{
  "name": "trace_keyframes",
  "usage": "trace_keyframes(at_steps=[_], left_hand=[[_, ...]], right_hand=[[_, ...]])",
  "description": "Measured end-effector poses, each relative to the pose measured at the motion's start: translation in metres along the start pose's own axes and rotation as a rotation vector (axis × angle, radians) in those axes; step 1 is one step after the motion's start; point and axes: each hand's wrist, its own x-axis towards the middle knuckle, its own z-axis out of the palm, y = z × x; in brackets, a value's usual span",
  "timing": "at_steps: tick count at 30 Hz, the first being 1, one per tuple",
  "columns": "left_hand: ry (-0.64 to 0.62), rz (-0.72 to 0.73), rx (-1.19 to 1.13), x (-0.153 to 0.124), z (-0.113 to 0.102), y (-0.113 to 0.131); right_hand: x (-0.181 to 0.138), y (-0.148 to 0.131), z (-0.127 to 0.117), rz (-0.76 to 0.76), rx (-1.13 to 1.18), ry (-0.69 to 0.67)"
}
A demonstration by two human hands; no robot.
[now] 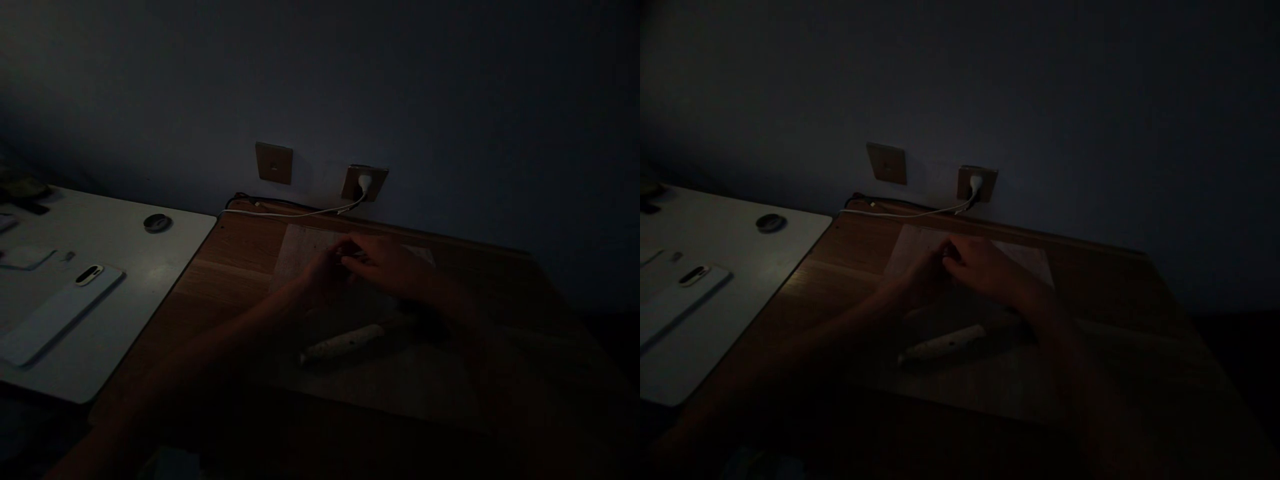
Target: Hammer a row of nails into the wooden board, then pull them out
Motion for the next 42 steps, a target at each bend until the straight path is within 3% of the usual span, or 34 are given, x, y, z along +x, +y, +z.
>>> trace_keyframes(at_steps=[3, 6, 8, 11, 17, 26, 30, 34, 38, 42], left_hand=[[0.092, 0.042, -0.014, -0.016, -0.001, 0.023], [0.1, 0.241, -0.088, -0.037, -0.002, 0.044], [0.12, 0.265, -0.1, -0.048, -0.004, 0.047], [0.171, 0.173, -0.094, -0.055, -0.007, 0.032], [0.144, 0.06, -0.076, -0.052, -0.012, -0.006], [0.174, 0.075, -0.135, -0.045, -0.021, -0.017], [0.177, 0.076, -0.139, -0.045, -0.022, -0.016], [0.159, 0.063, -0.1, -0.044, -0.024, -0.016], [0.188, -0.024, -0.031, -0.04, -0.026, -0.019], [0.213, -0.021, 0.009, -0.047, -0.029, -0.012]], right_hand=[[-0.011, 0.018, -0.002, 0.077, 0.028, 0.114], [-0.026, 0.041, 0.005, 0.09, -0.082, -0.005], [-0.035, 0.055, 0.016, 0.061, -0.164, -0.124], [-0.041, 0.067, 0.03, 0.07, -0.263, -0.193], [-0.037, 0.071, 0.035, 0.135, -0.308, -0.153], [-0.028, 0.083, 0.04, 0.097, -0.33, -0.139], [-0.028, 0.071, 0.03, 0.093, -0.329, -0.084], [-0.028, 0.031, 0.019, 0.001, -0.179, 0.068], [-0.024, -0.008, 0.027, -0.171, 0.001, 0.117], [-0.025, -0.01, 0.038, -0.184, 0.032, 0.207]])
